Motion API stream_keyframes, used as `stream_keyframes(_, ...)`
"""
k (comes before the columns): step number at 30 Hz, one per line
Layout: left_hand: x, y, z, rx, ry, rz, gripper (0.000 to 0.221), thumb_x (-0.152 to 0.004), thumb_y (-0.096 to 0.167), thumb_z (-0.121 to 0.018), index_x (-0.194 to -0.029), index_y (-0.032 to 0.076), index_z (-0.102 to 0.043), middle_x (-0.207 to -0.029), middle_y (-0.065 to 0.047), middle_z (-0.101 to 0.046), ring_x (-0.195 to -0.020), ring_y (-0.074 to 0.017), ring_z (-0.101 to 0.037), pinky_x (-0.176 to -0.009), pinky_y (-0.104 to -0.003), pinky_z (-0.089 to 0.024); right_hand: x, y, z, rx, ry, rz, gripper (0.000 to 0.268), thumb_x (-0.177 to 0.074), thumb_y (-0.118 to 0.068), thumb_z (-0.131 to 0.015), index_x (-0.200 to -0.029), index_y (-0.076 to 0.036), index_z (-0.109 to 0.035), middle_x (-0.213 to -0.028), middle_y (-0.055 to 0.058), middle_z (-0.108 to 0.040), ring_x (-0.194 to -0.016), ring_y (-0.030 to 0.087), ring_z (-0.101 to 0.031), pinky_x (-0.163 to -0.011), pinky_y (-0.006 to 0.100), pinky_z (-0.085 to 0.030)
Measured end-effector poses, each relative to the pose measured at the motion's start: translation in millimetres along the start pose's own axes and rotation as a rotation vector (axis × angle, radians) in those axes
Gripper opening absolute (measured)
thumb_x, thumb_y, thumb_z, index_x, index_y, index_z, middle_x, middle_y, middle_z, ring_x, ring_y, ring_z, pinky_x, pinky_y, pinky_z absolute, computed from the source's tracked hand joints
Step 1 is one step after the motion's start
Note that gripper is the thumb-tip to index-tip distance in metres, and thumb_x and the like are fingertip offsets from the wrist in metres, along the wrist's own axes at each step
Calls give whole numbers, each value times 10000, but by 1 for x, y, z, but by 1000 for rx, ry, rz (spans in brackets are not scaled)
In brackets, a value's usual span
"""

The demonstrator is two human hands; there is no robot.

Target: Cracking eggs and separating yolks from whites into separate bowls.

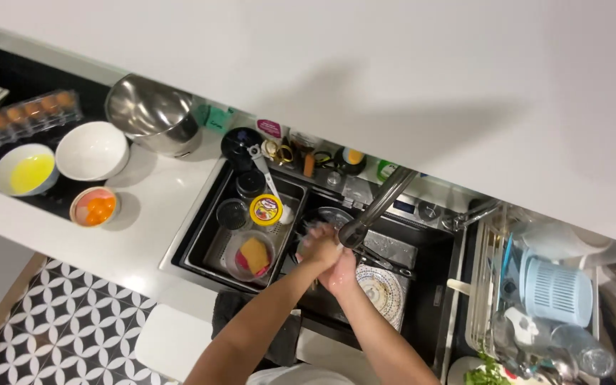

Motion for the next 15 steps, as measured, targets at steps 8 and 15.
stream_keyframes(8,-83,-65,-99,-63,53,-134,757,-1004,574,-276,-1719,339,-191,-1787,-153,-136,-1594,-543,-216,-1193,-741,-271,3,6,-6,-31,51,-20,630,-976,-656,-402,-1461,-263,-489,-1470,63,-510,-1253,345,-501,-1051,663,-410)
stream_keyframes(15,65,36,43,110,-87,24,753,-1004,628,-346,-1657,369,-74,-1703,-166,150,-1548,-523,77,-1194,-727,-63,8,-2,-16,17,191,23,634,-930,-689,-346,-1400,-323,-565,-1402,5,-585,-1249,331,-533,-1042,588,-379)
Point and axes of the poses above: each hand's wrist, its own x-axis away from the middle knuckle, its own z-axis out of the back of the hand, y = z × x, the point moved 6 cm from there along -x, towards the middle knuckle
